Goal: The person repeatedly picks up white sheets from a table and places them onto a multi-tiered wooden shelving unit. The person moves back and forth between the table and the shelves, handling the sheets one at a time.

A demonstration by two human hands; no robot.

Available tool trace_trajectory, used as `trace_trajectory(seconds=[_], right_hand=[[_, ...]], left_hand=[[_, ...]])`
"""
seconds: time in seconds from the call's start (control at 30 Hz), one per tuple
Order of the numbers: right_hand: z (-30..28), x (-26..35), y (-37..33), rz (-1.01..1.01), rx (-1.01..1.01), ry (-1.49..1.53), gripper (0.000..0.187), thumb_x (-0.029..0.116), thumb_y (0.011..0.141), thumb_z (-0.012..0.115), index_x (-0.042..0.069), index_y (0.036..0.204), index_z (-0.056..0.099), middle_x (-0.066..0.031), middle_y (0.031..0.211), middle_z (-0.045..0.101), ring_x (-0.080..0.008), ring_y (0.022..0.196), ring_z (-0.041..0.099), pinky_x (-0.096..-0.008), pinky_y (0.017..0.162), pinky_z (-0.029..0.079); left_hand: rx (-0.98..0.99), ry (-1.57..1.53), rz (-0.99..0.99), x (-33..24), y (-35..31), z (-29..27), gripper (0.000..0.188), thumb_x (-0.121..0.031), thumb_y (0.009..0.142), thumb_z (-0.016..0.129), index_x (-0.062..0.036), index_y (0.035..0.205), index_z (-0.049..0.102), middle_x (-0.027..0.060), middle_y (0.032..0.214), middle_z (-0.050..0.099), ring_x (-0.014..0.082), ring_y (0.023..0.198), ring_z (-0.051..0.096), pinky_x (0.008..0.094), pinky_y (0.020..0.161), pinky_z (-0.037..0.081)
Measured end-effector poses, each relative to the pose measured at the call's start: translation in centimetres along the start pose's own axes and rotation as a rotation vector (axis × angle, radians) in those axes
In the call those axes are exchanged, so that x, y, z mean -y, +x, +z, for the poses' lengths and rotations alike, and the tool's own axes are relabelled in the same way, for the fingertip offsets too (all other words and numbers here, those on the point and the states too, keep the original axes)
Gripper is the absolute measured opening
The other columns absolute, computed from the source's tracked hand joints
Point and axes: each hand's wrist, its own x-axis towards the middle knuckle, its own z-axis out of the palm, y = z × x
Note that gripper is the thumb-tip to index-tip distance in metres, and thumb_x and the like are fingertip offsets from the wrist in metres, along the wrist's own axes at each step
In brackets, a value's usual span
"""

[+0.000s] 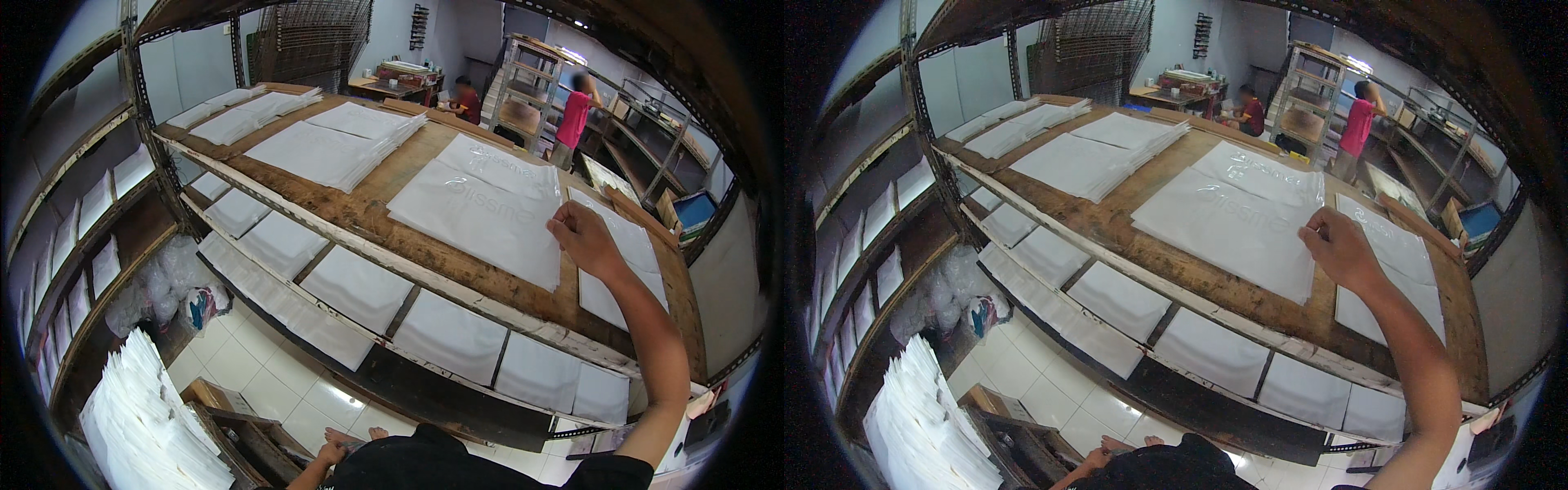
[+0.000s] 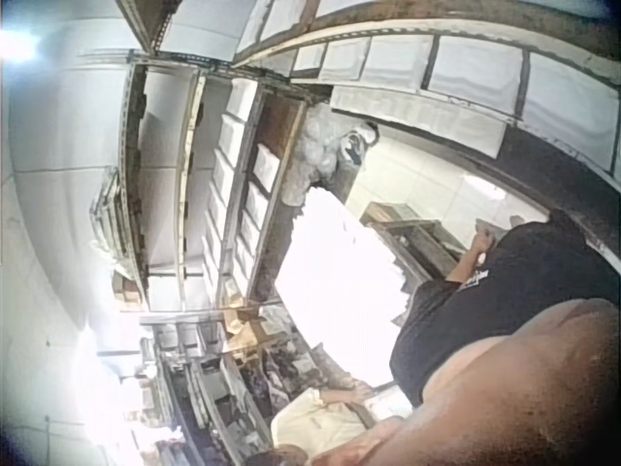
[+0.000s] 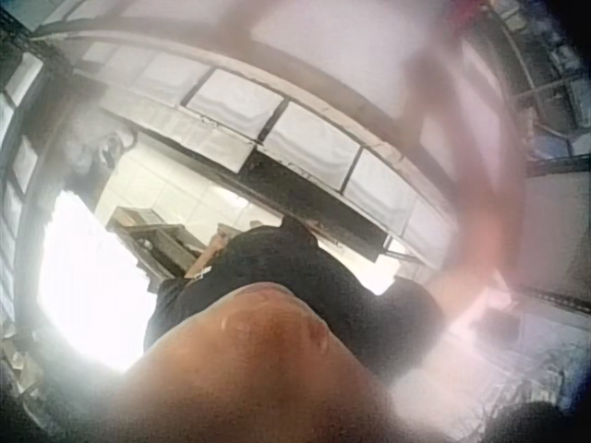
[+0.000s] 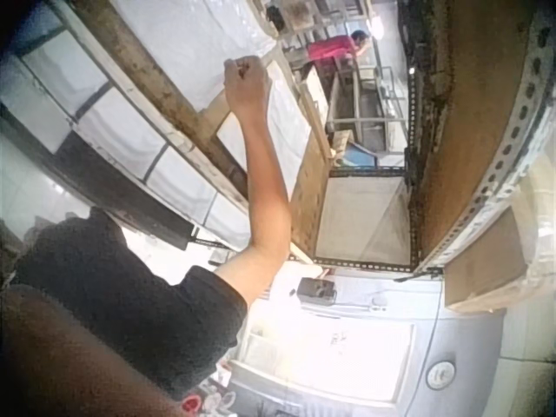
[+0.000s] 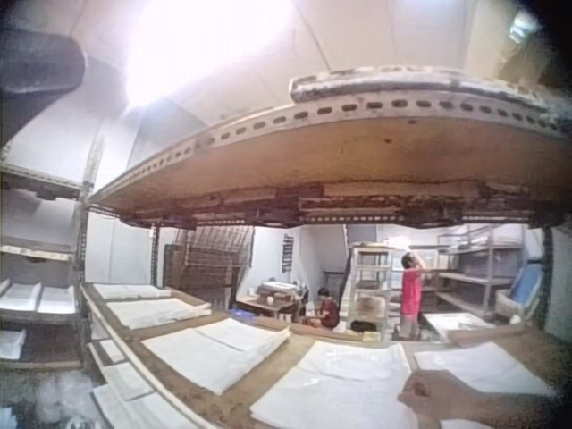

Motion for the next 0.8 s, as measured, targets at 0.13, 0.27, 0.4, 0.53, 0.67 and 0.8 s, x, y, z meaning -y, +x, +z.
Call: trace_trajectory(seconds=[0.13,0.27,0.4,0.53,0.67,0.8], right_hand=[[0.3,-0.4,0.2,-0.036,0.038,-0.047,0.027,0.027,0.088,0.064,0.001,0.091,0.060,-0.0138,0.071,0.060,-0.0256,0.067,0.058,-0.0408,0.064,0.045],[-1.1,2.0,0.2,-0.021,0.059,-0.199,0.028,0.030,0.089,0.065,0.003,0.093,0.060,-0.0147,0.070,0.060,-0.0274,0.065,0.058,-0.0425,0.063,0.045],[-2.7,4.8,0.4,-0.165,-0.047,-0.311,0.031,0.033,0.090,0.065,0.003,0.097,0.059,-0.0159,0.068,0.060,-0.0304,0.062,0.058,-0.0441,0.062,0.044],[-1.8,10.7,1.8,-0.397,-0.094,-0.212,0.025,0.026,0.092,0.065,0.004,0.099,0.056,-0.0070,0.054,0.046,-0.0167,0.049,0.042,-0.0363,0.050,0.033],[0.7,18.8,3.4,-0.698,-0.061,-0.119,0.028,0.026,0.090,0.066,0.003,0.103,0.057,-0.0145,0.065,0.059,-0.0272,0.060,0.061,-0.0412,0.058,0.045],[4.3,27.8,3.3,-1.003,-0.031,-0.211,0.025,0.021,0.087,0.066,0.001,0.098,0.057,-0.0199,0.077,0.066,-0.0361,0.074,0.068,-0.0463,0.065,0.053]], left_hand=[[0.018,-0.003,0.005,-0.2,-0.5,-0.2,0.051,-0.044,0.085,0.056,-0.0012,0.111,0.068,0.0233,0.110,0.068,0.0375,0.108,0.063,0.0432,0.094,0.049],[0.013,0.019,0.010,0.7,-0.3,0.1,0.052,-0.045,0.084,0.057,-0.0018,0.111,0.068,0.0241,0.109,0.067,0.0375,0.107,0.064,0.0432,0.094,0.049],[0.017,0.027,0.045,1.2,0.3,-0.1,0.052,-0.045,0.083,0.058,-0.0031,0.112,0.067,0.0246,0.109,0.067,0.0382,0.106,0.064,0.0436,0.093,0.049],[0.002,0.003,0.018,2.6,0.5,0.0,0.050,-0.044,0.083,0.058,-0.0035,0.112,0.067,0.0244,0.109,0.067,0.0389,0.105,0.064,0.0444,0.092,0.049],[-0.049,-0.084,0.035,1.5,-0.4,-0.6,0.047,-0.040,0.086,0.058,-0.0027,0.112,0.067,0.0247,0.109,0.067,0.0391,0.106,0.063,0.0444,0.092,0.049],[-0.078,-0.171,0.011,0.7,0.4,-1.3,0.045,-0.039,0.087,0.058,-0.0021,0.111,0.066,0.0240,0.109,0.067,0.0384,0.107,0.063,0.0438,0.091,0.050]])
